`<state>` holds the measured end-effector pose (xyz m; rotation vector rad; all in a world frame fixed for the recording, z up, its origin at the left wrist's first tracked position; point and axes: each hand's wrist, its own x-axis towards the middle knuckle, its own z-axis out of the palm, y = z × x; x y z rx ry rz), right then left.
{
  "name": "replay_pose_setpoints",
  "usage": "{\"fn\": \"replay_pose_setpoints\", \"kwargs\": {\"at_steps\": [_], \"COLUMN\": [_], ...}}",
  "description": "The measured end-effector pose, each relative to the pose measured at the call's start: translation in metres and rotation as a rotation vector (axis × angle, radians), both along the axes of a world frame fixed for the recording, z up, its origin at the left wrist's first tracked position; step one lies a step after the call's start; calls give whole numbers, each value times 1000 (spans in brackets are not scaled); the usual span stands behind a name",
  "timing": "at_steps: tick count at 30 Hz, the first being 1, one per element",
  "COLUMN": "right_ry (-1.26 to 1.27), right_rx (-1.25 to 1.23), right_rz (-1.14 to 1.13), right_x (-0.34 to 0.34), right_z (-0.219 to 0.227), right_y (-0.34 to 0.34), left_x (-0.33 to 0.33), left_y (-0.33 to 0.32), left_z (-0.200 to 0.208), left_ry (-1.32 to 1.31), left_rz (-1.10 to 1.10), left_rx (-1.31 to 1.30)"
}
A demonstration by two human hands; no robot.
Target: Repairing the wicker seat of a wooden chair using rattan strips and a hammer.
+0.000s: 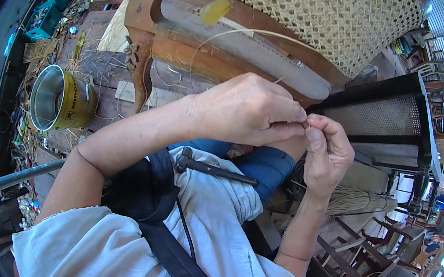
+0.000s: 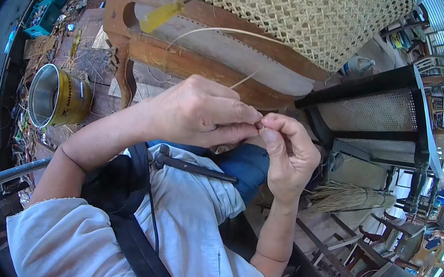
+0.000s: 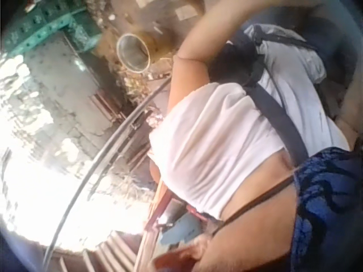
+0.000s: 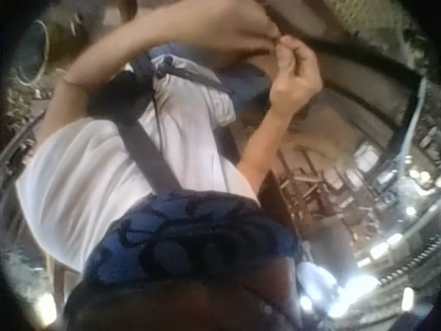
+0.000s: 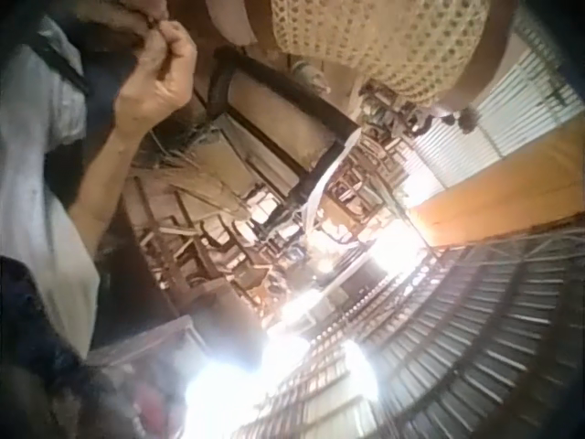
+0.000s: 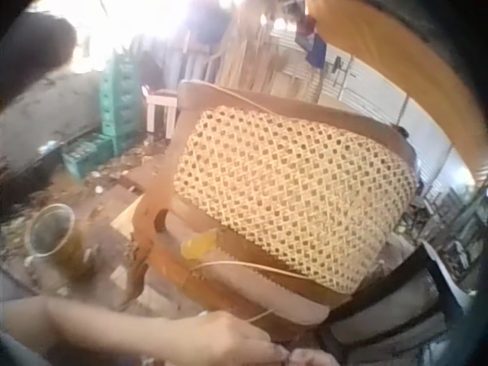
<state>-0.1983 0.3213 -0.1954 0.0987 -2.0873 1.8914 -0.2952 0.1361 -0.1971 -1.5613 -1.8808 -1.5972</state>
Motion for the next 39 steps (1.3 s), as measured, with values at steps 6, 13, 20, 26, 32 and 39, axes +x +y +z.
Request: {"fn": "replay_pose_setpoints", "kwargs": {"at_steps": [6,13,20,26,32,39], "right_ry": [-37,-15,-56,87,264,432], "right_rx": [-25,53,130,379,728,981], "right_rz": [-8,-44,-151,-130,-324,-282], "right_x": [-10,-27,-38,-63,-109,-123], "right_z": [-12,-19,-7,-8,-9,-6], "right_y": [4,0,-12,-9,23,24], "left_x": [-7,-14,-24,-37,-51,-69], "left_y": [7,4,16,16,31,30], "left_z": [-7,-9,-25,-20,-13,-26], "left_ry": [-74,-71,-41,-68,10,114], "left_rz": [11,96,126,219,522,642], "left_rx": [-35,-127,-37,-42,-74,-160]}}
